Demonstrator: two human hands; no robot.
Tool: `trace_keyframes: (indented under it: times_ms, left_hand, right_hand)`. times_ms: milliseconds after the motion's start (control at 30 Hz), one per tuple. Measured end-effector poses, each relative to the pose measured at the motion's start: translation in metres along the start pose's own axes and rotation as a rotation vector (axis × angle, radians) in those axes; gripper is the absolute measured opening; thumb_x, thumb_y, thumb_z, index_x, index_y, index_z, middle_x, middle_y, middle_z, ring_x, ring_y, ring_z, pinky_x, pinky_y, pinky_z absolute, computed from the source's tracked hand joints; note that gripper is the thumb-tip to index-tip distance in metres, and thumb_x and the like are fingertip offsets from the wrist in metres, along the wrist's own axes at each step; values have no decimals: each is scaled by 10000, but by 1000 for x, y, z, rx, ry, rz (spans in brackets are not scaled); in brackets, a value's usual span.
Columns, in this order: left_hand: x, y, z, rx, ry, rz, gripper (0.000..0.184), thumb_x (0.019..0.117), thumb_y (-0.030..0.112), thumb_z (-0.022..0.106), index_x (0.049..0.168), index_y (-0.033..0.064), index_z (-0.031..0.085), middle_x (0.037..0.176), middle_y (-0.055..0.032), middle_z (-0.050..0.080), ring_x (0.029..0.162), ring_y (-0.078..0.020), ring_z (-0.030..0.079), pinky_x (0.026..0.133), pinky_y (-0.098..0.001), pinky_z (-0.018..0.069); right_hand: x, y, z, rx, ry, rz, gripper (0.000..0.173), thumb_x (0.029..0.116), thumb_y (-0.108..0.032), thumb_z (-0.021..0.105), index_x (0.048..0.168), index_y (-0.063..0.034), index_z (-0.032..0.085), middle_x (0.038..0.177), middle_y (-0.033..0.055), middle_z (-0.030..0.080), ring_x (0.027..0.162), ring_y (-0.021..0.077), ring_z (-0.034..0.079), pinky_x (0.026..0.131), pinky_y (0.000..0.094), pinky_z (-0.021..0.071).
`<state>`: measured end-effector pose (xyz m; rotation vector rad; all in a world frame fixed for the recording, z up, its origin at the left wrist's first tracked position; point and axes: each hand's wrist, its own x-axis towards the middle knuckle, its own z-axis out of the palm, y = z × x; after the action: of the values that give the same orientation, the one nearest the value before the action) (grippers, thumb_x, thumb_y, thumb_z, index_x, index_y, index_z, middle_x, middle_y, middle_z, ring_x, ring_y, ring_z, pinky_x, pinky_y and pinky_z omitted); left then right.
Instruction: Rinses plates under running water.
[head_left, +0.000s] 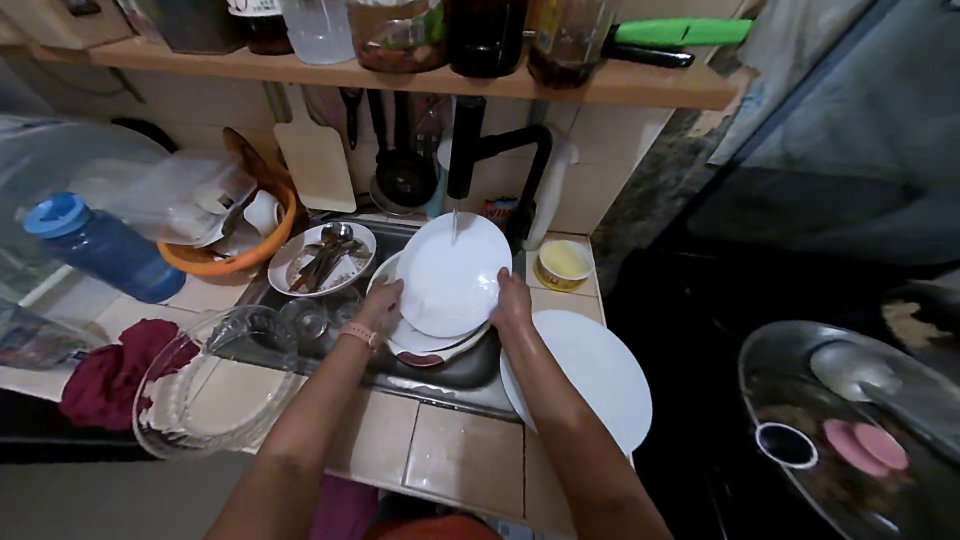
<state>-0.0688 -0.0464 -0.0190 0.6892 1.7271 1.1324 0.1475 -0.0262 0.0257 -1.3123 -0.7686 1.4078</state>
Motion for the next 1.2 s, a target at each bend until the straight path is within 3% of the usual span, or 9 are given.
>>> trace_keyframes:
  times_ms: [100, 233, 367, 467, 633, 767, 1000, 1100, 1200]
  left_hand:
    - [-12, 19, 11, 311, 12, 311, 526, 1098, 230, 481, 1524, -59, 376, 1529, -304, 433, 1414, -427, 443, 1169, -555, 353]
    - [-34, 41, 50, 536, -288, 738, 449, 1114, 201, 412, 1455, -80, 492, 1552, -248, 451, 1453, -366, 434, 1221, -488, 315]
    - [-28, 49, 80, 793, -478, 1007, 499, 1104, 252, 416, 1497, -53, 463, 1572, -250, 425, 1503, -416, 336, 1250, -571, 186]
    - [-8, 67, 87, 892, -389, 898, 542, 1107, 289, 424, 1564, 1, 382, 1640, -247, 303, 1549, -436, 199, 1226, -673, 69]
    - [25, 97, 73, 884, -173, 605, 677, 1102, 384, 427, 1586, -59, 258, 1654, -316, 184, 1541, -493, 153, 1219, -677, 130]
    - [11, 99, 80, 976, -120, 710, 681, 1096, 384, 441, 1569, -81, 285, 1627, -356, 211, 1521, -536, 169, 1214, -676, 135]
    - [-28, 22, 90, 977, -255, 1168, 535, 1064, 210, 502, 1540, -19, 415, 1629, -237, 335, 1535, -422, 256, 1250, -590, 160]
    - [-37, -16, 82, 899, -138, 1031, 550, 1089, 290, 436, 1567, 21, 390, 1651, -241, 282, 1554, -421, 200, 1245, -622, 112]
    - [-35, -37, 72, 758, -42, 782, 744, 1081, 395, 442, 1598, -76, 187, 1666, -327, 97, 1563, -473, 60, 1258, -609, 43]
  right_hand:
    - [-7, 4, 2, 24, 36, 31, 415, 1127, -271, 399, 1384, 34, 514, 1373, 258, 542, 1216, 320, 568, 1010, 500, 481]
    - [-12, 11, 9, 61, 37, 57, 408, 1123, -237, 410, 1405, 45, 498, 1411, 256, 518, 1249, 310, 540, 1036, 485, 454]
    - [-10, 20, 12, 125, -19, -2, 353, 1112, -161, 425, 1386, 40, 518, 1308, 213, 591, 1150, 247, 598, 978, 429, 503]
    - [-7, 23, 6, 130, -30, -32, 391, 1123, -202, 397, 1398, 55, 506, 1364, 236, 558, 1200, 262, 573, 1019, 438, 476]
    - [1, 31, -2, 181, -7, -51, 384, 1125, -207, 385, 1387, 44, 509, 1340, 234, 566, 1183, 259, 589, 1008, 443, 493]
    - [1, 29, 4, 207, -22, -56, 390, 1126, -212, 384, 1410, 31, 494, 1381, 223, 544, 1221, 242, 569, 1032, 422, 480]
    - [24, 19, 19, 280, -72, -148, 298, 1122, -207, 376, 1235, 15, 542, 1115, 95, 603, 994, 118, 606, 889, 318, 525]
    - [28, 13, 20, 290, -21, -164, 353, 1123, -231, 388, 1302, 35, 535, 1164, 139, 607, 1022, 150, 618, 916, 346, 535]
    - [22, 8, 16, 213, 4, -167, 397, 1132, -277, 360, 1347, 16, 520, 1268, 171, 586, 1118, 191, 604, 977, 395, 514]
